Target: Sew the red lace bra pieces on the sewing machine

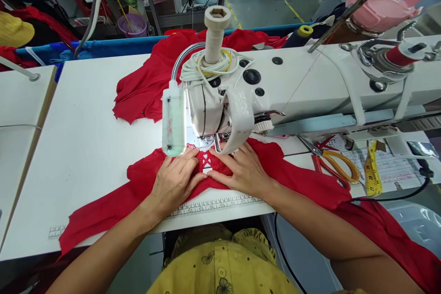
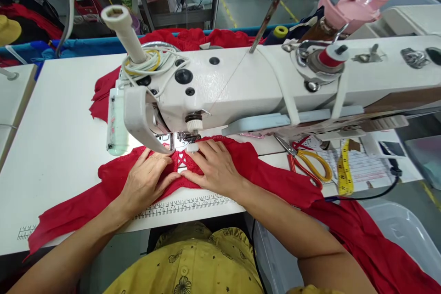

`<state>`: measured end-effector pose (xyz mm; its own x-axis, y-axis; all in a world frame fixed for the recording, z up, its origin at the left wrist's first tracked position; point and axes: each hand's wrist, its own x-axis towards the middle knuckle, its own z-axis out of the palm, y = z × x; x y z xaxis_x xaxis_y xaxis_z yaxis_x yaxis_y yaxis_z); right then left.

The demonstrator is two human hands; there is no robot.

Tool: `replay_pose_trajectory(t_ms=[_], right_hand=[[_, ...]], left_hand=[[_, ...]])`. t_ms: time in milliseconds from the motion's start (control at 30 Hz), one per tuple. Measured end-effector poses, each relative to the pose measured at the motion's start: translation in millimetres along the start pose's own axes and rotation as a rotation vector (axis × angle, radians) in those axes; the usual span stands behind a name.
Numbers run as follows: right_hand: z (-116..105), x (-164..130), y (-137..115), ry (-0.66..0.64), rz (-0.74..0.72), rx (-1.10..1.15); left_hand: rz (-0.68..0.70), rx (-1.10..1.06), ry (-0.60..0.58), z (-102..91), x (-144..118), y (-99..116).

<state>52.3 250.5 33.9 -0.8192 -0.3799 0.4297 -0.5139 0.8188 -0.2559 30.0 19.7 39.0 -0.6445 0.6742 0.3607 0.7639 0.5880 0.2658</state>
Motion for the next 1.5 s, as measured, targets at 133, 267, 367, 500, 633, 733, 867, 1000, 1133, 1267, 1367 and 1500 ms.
replay_pose_trajectory(t_ms=[133, 267, 367, 500, 633, 733, 867, 1000, 1133, 1267, 1367, 1500], right_hand=[[0.0, 0.1, -0.1, 0.015, -0.006, -0.003], [-0.3, 0.0, -0.4, 0.01, -0.007, -0.012], [-0.2, -0.1, -0.4, 0.006, -0.001, -0.01], [0.4, -0.7, 0.0, 0.0, 0.003, -0.009], [0.6, -0.9, 0.2, 0.005, -0.007, -0.004], [0.7, -0.7, -0.1, 0.006, -0.006, -0.009], [0.7, -0.7, -0.4, 0.009, -0.002, -0.014], [0.7, -1.2, -0.6, -0.003, 0.01, -0.009], [0.6, -1.4, -0.4, -0.002, 0.007, -0.01], [0.6, -1.3, -0.1, -0.002, 0.007, -0.013], [1.3, -1.5, -0.3, -0.006, 0.013, -0.012], [1.5, -1.6, -0.7, -0.006, 0.004, -0.02]], left_hand=[[0.003, 0.003, 0.003, -0.3, 0.1, 0.2], [0.004, -0.008, -0.003, -1.1, 0.8, 0.5], [-0.001, -0.013, -0.009, -0.9, 0.7, 0.2], [-0.002, -0.014, -0.009, 0.0, 0.1, -0.3], [0.0, -0.018, -0.008, -0.2, -0.4, -0.2], [0.002, -0.021, -0.011, -0.4, -0.4, -0.3], [0.005, -0.009, -0.005, -0.2, 0.0, -0.6], [0.005, -0.007, -0.004, -0.1, -0.1, -0.6], [0.003, -0.01, -0.004, -0.2, 0.3, -0.4], [0.001, -0.011, -0.005, -0.2, 1.1, -0.3], [0.004, -0.009, 0.0, -0.1, 0.6, -0.4], [0.003, -0.009, -0.006, -0.3, -1.0, -0.6]])
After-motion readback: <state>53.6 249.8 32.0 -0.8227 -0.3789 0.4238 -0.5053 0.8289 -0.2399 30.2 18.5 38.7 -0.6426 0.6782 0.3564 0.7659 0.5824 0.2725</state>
